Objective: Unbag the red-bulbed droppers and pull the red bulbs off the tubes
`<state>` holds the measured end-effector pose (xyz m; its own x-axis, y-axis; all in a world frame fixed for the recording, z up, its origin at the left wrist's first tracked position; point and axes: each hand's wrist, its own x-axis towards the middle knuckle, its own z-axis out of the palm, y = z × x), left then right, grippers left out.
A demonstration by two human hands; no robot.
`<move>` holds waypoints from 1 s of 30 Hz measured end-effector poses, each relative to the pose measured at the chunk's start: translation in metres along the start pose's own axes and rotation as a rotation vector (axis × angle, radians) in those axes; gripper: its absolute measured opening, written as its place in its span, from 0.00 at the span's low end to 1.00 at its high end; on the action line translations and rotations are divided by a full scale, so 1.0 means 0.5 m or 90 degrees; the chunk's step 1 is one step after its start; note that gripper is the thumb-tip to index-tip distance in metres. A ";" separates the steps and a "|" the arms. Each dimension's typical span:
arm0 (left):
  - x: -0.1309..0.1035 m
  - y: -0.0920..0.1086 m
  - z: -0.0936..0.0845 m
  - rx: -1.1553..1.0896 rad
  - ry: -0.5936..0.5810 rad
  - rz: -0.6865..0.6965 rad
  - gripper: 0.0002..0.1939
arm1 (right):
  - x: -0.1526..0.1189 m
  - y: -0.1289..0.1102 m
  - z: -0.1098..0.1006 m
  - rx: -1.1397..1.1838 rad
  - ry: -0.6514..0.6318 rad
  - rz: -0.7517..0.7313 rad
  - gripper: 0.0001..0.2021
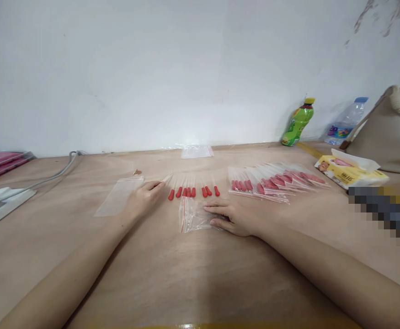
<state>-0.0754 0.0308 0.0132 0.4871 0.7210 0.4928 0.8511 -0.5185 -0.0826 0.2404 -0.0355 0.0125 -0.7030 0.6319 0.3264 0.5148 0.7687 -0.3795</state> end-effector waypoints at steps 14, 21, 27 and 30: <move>0.000 0.049 -0.015 -0.253 -0.069 -0.089 0.17 | -0.001 0.004 -0.002 -0.008 -0.027 -0.005 0.20; -0.003 0.049 -0.009 -0.204 -0.048 -0.079 0.18 | -0.004 0.013 -0.008 -0.014 -0.065 -0.044 0.23; -0.016 0.045 -0.003 -0.220 -0.001 -0.083 0.20 | -0.007 0.011 -0.016 -0.020 -0.081 -0.044 0.26; -0.016 0.072 -0.026 -0.241 0.064 -0.061 0.17 | -0.007 0.010 -0.019 -0.021 -0.090 -0.043 0.27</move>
<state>-0.0513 0.0003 0.0173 0.3709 0.7356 0.5669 0.7502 -0.5971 0.2840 0.2501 -0.0327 0.0177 -0.7973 0.5607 0.2235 0.4790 0.8130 -0.3310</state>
